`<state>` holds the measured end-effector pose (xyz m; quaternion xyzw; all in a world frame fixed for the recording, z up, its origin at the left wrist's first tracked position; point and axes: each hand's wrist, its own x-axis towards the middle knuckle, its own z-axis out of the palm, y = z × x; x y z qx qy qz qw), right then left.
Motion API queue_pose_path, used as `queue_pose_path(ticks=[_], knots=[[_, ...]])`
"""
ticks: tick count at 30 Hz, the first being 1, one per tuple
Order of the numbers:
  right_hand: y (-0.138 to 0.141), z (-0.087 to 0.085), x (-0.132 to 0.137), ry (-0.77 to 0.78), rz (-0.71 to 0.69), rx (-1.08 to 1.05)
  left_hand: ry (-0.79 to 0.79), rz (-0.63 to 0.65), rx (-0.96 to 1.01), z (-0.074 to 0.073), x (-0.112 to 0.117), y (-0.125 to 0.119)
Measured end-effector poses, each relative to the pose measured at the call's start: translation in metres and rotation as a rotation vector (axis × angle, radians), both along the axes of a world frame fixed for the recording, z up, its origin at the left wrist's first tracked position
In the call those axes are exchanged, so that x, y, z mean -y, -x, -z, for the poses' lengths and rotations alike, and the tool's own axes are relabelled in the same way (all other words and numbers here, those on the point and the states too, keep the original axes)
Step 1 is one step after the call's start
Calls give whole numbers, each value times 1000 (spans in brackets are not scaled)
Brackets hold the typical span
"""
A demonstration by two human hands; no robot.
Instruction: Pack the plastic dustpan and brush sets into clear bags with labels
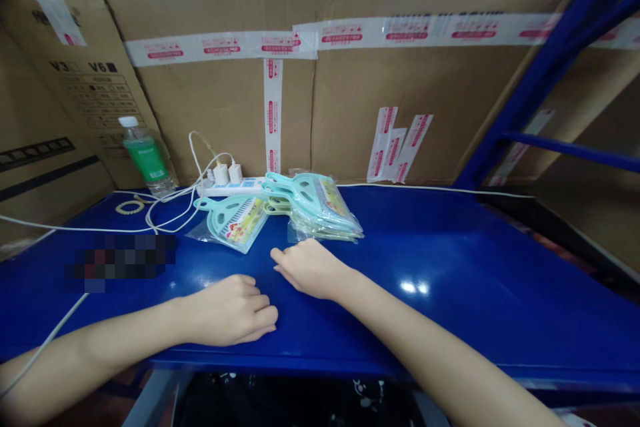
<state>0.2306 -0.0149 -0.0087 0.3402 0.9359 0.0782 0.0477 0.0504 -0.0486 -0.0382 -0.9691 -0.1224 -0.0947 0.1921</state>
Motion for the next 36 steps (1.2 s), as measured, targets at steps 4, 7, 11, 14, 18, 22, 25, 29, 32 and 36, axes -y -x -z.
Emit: queue_pose_path(ticks=[4,7,11,14,18,22,25,29,32,36], knots=[[0,-1,0,6,-1,16,-2,2,2,-1,-1,0],[0,-2,0,13,1,26,-3,3,2,-1,-1,0],[0,-1,0,10,-3,29,-7,-6,5,-1,0,0],[0,-1,0,5,-6,26,-7,-1,7,-1,1,-1],[0,-2,1,5,-2,27,-9,2,10,-1,0,0],[0,-1,0,7,2,29,-8,1,0,-1,0,0],[0,1,-1,2,1,21,-5,-5,-7,-2,0,0],[0,1,-1,-13,13,22,-2,-8,-11,-2,0,-1],[0,0,-1,-10,24,21,0,-1,-11,-2,0,0],[0,-2,-1,-14,41,17,-2,-1,-9,-2,0,0]])
